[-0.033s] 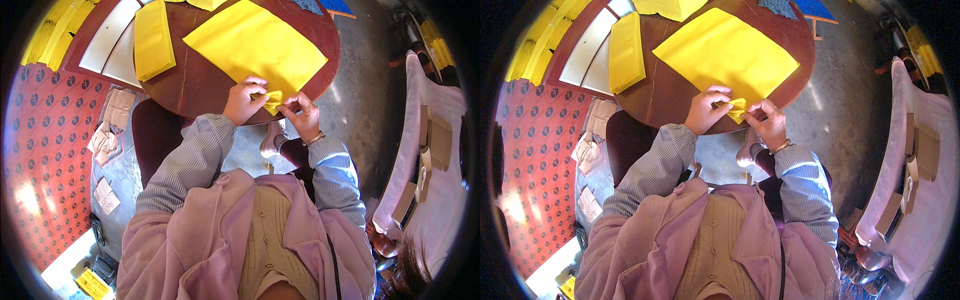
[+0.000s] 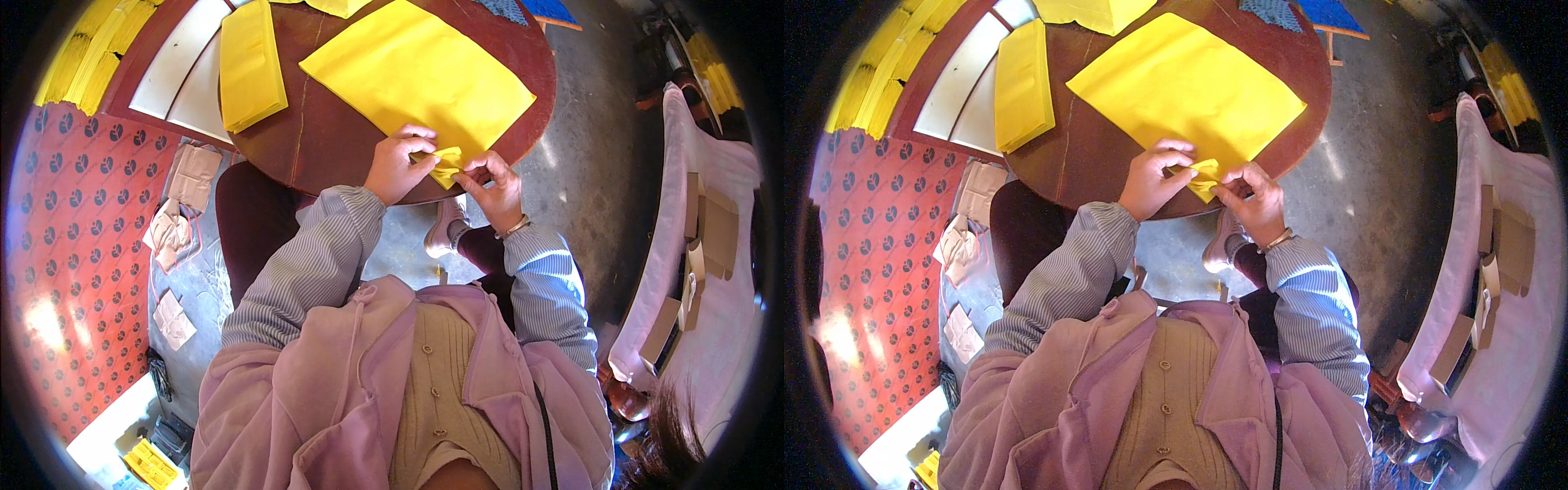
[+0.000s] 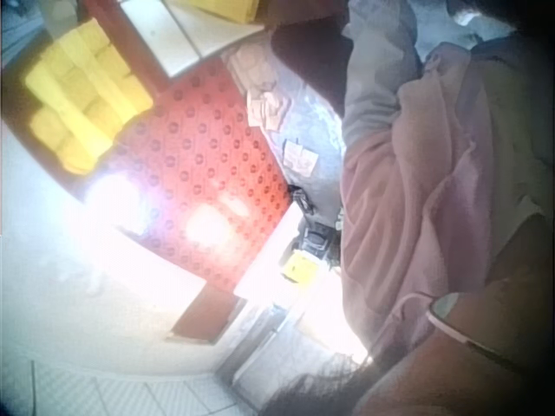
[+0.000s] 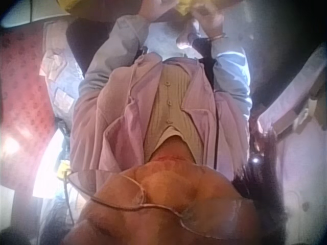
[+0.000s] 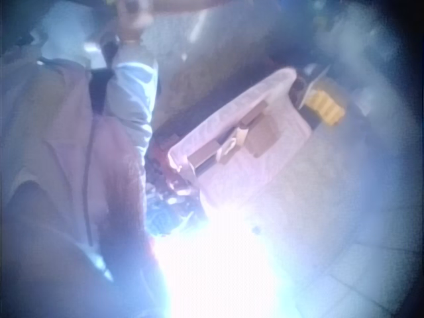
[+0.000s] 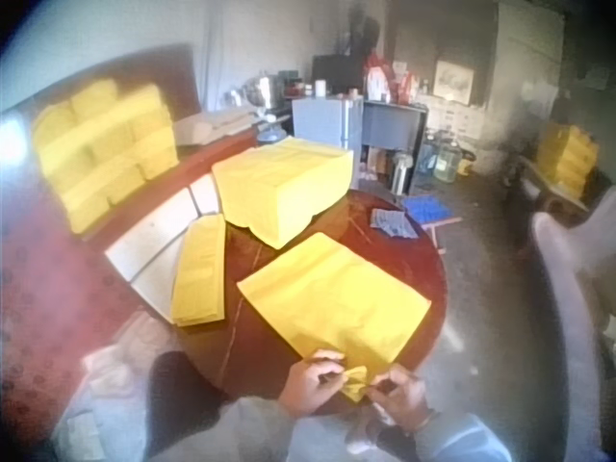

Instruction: The person folds yellow paper sheets by hand on a round table, aligning edges and pressing creases. They stack the folded sheets and tie a bundle with a white string.

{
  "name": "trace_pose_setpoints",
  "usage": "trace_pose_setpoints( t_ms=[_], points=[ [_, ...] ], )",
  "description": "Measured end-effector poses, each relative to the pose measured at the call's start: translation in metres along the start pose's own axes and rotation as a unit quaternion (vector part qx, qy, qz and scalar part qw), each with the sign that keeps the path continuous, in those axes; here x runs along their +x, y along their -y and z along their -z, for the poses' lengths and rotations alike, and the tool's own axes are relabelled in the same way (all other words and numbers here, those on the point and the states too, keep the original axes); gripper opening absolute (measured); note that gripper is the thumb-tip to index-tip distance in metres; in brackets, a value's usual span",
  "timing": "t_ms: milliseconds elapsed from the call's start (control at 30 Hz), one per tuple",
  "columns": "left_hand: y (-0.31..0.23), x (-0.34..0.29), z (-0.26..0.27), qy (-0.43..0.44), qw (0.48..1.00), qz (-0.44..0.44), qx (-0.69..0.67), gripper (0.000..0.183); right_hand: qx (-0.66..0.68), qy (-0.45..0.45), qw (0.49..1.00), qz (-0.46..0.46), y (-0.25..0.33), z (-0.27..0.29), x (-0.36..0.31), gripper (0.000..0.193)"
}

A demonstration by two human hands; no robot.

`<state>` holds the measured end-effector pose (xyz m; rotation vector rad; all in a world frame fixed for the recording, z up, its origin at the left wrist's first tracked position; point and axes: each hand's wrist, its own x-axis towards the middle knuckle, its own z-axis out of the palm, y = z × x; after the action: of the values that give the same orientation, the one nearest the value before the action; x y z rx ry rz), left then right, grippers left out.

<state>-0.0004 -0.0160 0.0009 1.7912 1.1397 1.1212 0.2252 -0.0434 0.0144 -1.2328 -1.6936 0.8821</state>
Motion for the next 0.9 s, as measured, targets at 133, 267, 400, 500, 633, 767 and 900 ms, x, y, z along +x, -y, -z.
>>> trace_pose_setpoints(
  t_ms=[133, 267, 400, 500, 633, 767, 900],
  points=[
    [0.001, -0.0008, -0.0008, 0.001, 1.0, 0.022, -0.001, 0.017, -0.029, 0.003, 0.998, 0.048, -0.0004, 0.0033, 0.001, 0.013],
    [0.0052, 0.0005, 0.0003, 0.013, 1.0, 0.017, 0.0, 0.017, -0.042, 0.004, 0.997, 0.063, -0.0037, 0.0049, 0.0038, 0.015],
    [0.0067, 0.0008, 0.0057, 0.031, 0.999, -0.029, -0.019, 0.02, -0.01, 0.007, 1.0, 0.008, -0.0042, 0.0026, 0.0025, 0.014],
    [0.0049, -0.001, 0.0074, 0.046, 0.999, -0.009, -0.021, 0.021, -0.005, 0.003, 1.0, 0.007, -0.0032, 0.0011, 0.0026, 0.013],
    [0.0034, -0.0006, 0.0034, 0.025, 0.999, -0.038, -0.012, 0.017, -0.005, -0.008, 1.0, 0.01, -0.0019, -0.0008, 0.0028, 0.012],
    [0.0022, -0.0006, -0.002, -0.007, 0.999, -0.002, -0.031, 0.014, 0.006, -0.022, 1.0, -0.005, -0.0008, -0.0034, 0.0009, 0.014],
    [0.0018, 0.0001, -0.0012, -0.003, 1.0, 0.017, -0.006, 0.015, -0.001, -0.007, 1.0, 0.025, 0.0001, -0.0009, 0.0004, 0.013]
  ],
)
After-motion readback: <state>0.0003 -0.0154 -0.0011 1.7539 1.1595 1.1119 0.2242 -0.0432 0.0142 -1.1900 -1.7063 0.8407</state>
